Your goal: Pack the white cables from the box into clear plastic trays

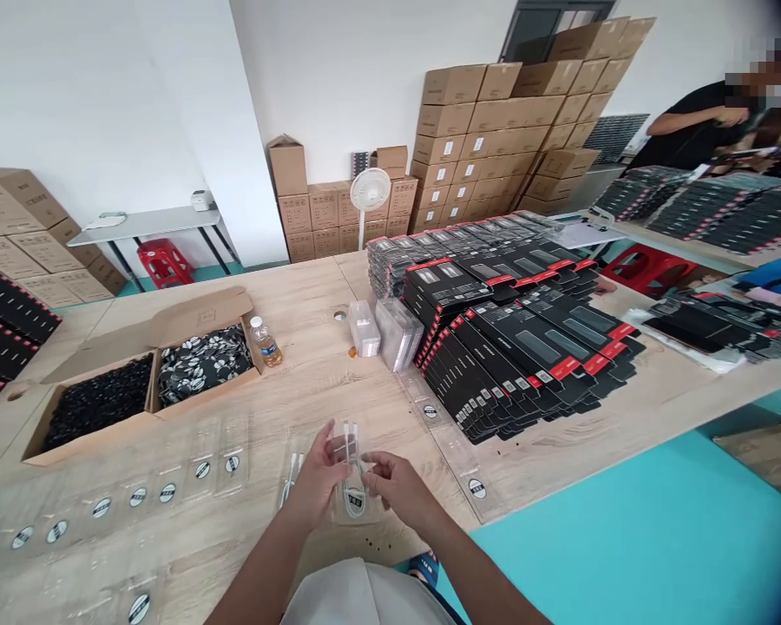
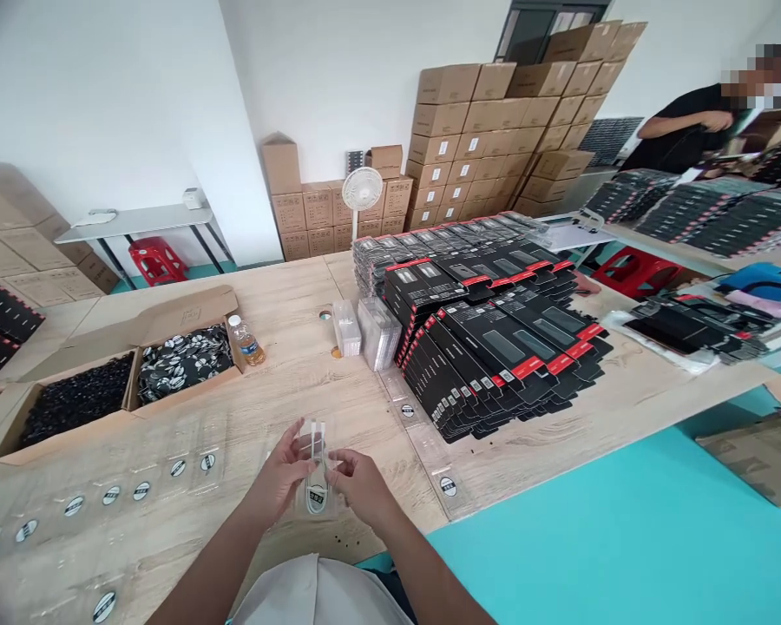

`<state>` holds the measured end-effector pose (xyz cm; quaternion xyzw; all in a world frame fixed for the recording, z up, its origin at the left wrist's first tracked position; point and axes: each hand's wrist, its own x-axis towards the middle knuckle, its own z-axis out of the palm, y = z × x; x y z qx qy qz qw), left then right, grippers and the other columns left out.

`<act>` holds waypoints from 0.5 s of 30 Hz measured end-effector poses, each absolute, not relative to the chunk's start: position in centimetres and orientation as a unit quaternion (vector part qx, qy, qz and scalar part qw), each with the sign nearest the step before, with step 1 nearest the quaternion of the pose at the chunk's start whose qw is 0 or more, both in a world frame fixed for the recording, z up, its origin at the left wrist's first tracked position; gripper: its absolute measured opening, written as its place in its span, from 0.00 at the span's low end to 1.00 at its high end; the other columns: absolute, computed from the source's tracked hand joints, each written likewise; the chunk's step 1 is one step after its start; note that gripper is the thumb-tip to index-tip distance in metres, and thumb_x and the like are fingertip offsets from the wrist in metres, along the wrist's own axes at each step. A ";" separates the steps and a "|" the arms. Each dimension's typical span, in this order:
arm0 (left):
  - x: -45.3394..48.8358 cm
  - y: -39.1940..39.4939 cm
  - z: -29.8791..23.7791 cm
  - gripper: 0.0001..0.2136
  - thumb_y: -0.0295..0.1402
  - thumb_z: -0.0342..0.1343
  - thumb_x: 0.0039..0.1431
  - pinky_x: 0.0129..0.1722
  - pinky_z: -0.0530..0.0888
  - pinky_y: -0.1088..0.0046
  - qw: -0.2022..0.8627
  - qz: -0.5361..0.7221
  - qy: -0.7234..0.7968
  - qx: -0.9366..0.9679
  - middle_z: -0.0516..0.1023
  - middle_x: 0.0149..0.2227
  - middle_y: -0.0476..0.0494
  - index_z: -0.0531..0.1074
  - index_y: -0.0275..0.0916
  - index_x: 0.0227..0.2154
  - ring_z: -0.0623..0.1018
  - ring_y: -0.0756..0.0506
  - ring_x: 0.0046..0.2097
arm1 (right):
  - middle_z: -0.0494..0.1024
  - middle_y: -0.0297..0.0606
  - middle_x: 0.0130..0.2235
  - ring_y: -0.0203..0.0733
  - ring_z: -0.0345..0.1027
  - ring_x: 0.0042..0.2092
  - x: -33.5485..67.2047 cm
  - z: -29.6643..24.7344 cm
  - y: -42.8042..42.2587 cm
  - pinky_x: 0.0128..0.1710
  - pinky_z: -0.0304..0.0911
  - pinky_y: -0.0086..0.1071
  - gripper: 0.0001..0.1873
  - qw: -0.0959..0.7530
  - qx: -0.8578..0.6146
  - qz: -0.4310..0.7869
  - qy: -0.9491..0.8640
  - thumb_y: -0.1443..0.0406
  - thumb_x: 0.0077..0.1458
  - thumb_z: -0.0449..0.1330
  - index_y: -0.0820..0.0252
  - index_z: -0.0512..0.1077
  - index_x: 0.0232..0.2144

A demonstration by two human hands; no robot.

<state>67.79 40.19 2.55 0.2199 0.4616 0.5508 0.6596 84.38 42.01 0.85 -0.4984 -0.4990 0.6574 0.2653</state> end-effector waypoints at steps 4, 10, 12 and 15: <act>62.2 37.1 -3.7 0.36 0.33 0.64 0.45 0.57 0.63 0.62 0.467 0.512 0.675 0.253 0.64 0.60 0.31 0.59 0.40 0.58 0.65 0.38 0.61 | 0.72 0.31 0.24 0.35 0.68 0.25 79.8 -4.1 40.6 0.21 0.62 0.26 0.21 0.191 -0.534 0.675 -0.472 0.62 0.45 0.62 0.65 0.71 0.43; 57.4 33.8 -9.5 0.31 0.35 0.51 0.55 0.62 0.56 0.66 0.428 0.341 0.759 0.352 0.57 0.64 0.27 0.56 0.26 0.60 0.59 0.39 0.65 | 0.73 0.30 0.23 0.37 0.69 0.27 73.9 -7.9 40.6 0.26 0.61 0.27 0.18 0.152 -0.570 0.617 -0.520 0.68 0.44 0.62 0.64 0.73 0.41; 57.3 33.9 -10.1 0.31 0.34 0.52 0.53 0.62 0.57 0.68 0.436 0.335 0.749 0.370 0.60 0.63 0.29 0.58 0.28 0.60 0.61 0.40 0.64 | 0.73 0.31 0.22 0.38 0.69 0.28 72.9 -8.5 41.0 0.28 0.60 0.27 0.19 0.149 -0.576 0.589 -0.547 0.71 0.43 0.62 0.65 0.74 0.41; 57.3 34.1 -10.0 0.32 0.31 0.52 0.51 0.62 0.55 0.69 0.440 0.326 0.736 0.399 0.60 0.64 0.35 0.57 0.32 0.61 0.60 0.43 0.64 | 0.75 0.32 0.24 0.39 0.70 0.29 72.1 -8.9 41.1 0.30 0.59 0.28 0.18 0.147 -0.577 0.561 -0.575 0.71 0.44 0.61 0.64 0.75 0.41</act>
